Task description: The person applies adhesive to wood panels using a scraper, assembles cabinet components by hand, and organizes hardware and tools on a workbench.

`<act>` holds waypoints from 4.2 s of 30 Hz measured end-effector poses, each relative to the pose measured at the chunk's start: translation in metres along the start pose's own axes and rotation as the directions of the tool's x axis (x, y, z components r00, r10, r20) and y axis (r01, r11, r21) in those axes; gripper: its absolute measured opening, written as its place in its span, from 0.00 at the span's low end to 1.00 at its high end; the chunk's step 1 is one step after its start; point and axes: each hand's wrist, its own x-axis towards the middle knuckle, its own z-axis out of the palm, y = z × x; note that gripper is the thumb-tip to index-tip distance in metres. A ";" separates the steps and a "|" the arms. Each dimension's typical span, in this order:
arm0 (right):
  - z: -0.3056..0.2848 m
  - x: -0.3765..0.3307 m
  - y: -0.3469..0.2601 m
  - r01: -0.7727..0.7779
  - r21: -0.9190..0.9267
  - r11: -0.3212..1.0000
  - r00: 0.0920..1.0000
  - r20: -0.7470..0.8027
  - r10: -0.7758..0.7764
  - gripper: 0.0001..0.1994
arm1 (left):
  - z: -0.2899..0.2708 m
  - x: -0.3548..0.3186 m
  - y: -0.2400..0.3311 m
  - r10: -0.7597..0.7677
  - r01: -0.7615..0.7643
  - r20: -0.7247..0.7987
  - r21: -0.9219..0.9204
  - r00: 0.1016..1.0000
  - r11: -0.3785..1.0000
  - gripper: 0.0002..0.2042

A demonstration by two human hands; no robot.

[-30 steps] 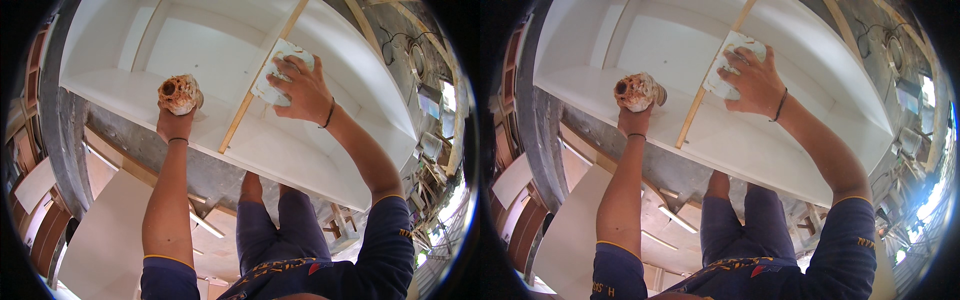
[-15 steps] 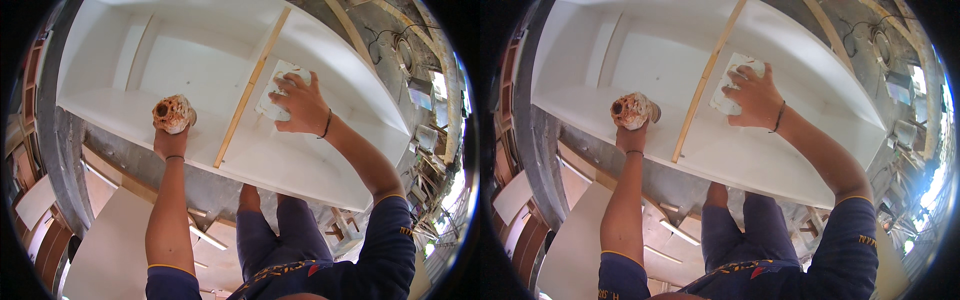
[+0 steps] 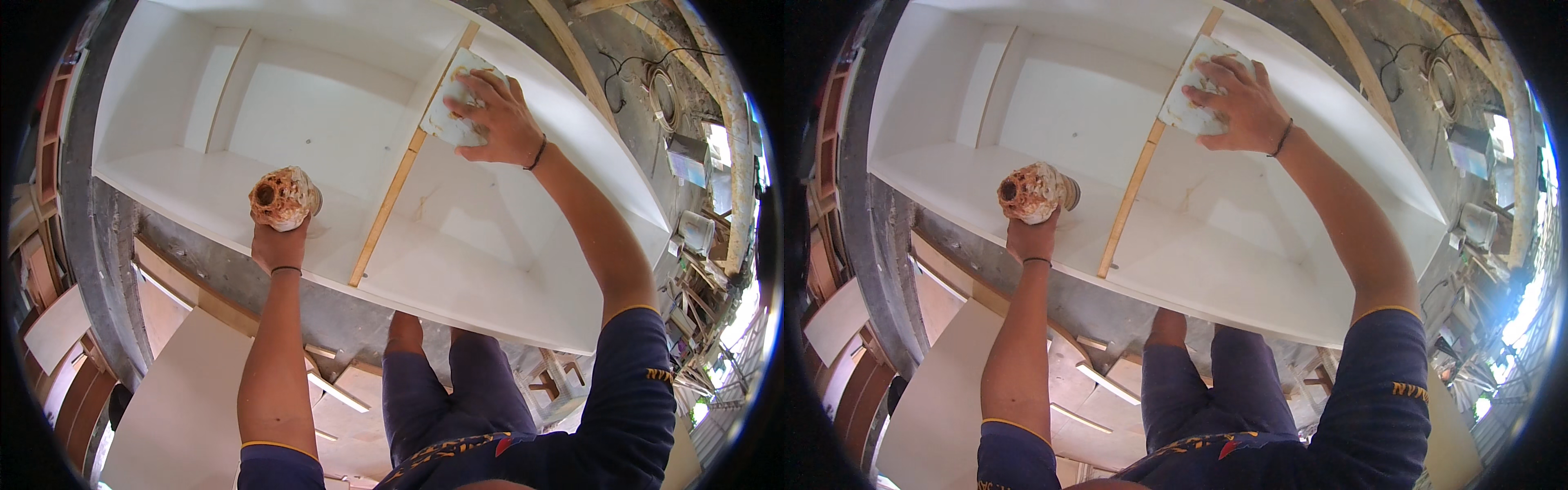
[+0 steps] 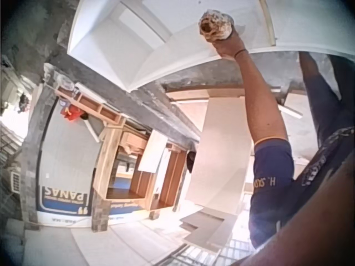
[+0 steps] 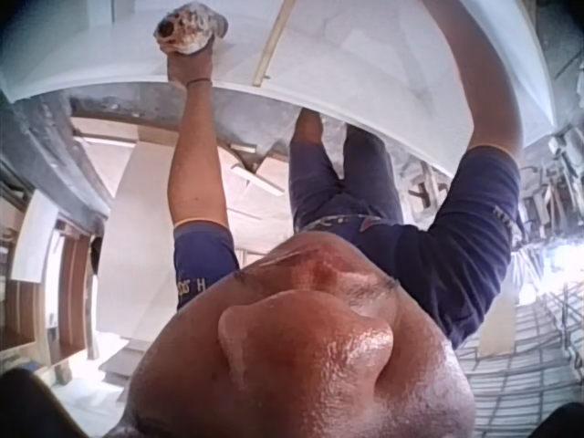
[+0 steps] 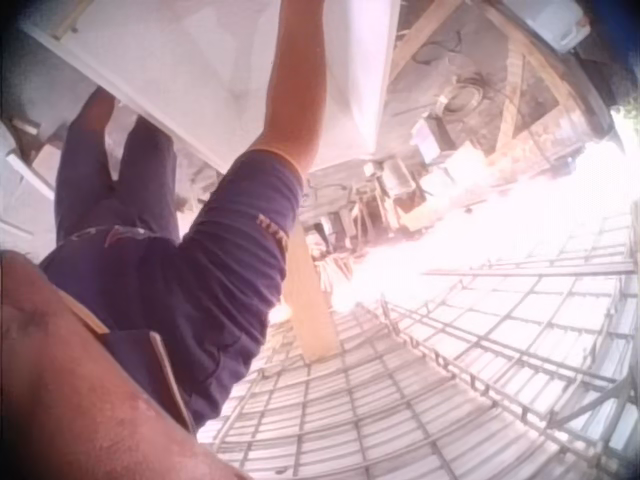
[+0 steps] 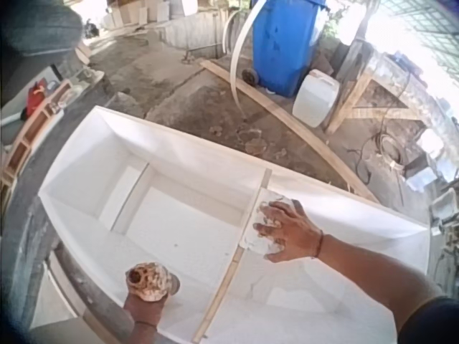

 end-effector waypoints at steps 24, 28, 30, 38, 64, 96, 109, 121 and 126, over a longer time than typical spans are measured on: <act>-0.027 0.008 -0.035 -0.050 -0.114 0.992 0.987 0.148 0.067 0.29 | -0.003 -0.001 0.003 -0.002 0.002 0.033 0.001 0.999 1.000 0.38; -0.035 -0.004 -0.027 -0.134 -0.124 0.983 0.957 0.242 0.161 0.30 | -0.002 -0.001 0.001 -0.003 0.004 0.032 -0.016 0.999 1.000 0.38; -0.037 -0.004 -0.020 -0.151 -0.083 0.985 0.967 0.193 0.165 0.30 | 0.001 0.000 -0.003 -0.031 0.031 0.046 -0.001 0.998 1.000 0.38; -0.018 0.014 0.029 0.022 -0.025 0.999 1.000 -0.019 -0.023 0.35 | -0.005 -0.002 0.007 -0.011 0.012 0.026 -0.017 1.000 1.000 0.35; -0.047 0.018 -0.029 -0.092 -0.153 0.984 0.974 0.193 0.121 0.31 | 0.000 0.000 -0.002 0.017 -0.019 -0.033 -0.055 0.999 0.998 0.31; -0.051 0.019 0.006 -0.081 -0.138 0.987 0.987 0.128 0.099 0.31 | -0.003 -0.001 0.001 0.004 -0.004 -0.004 -0.026 1.000 1.000 0.32; -0.054 0.035 0.001 -0.122 -0.195 0.973 0.966 0.204 0.162 0.31 | 0.002 0.002 -0.004 0.000 0.000 0.039 0.000 0.999 1.000 0.37; -0.055 0.039 0.013 -0.100 -0.146 0.984 0.969 0.209 0.129 0.32 | 0.003 0.001 -0.005 0.032 -0.032 -0.015 -0.018 0.999 0.999 0.35; -0.039 0.036 0.018 -0.099 -0.089 0.991 0.985 0.136 0.110 0.33 | 0.001 0.000 -0.002 0.004 -0.002 0.053 -0.030 0.999 1.000 0.39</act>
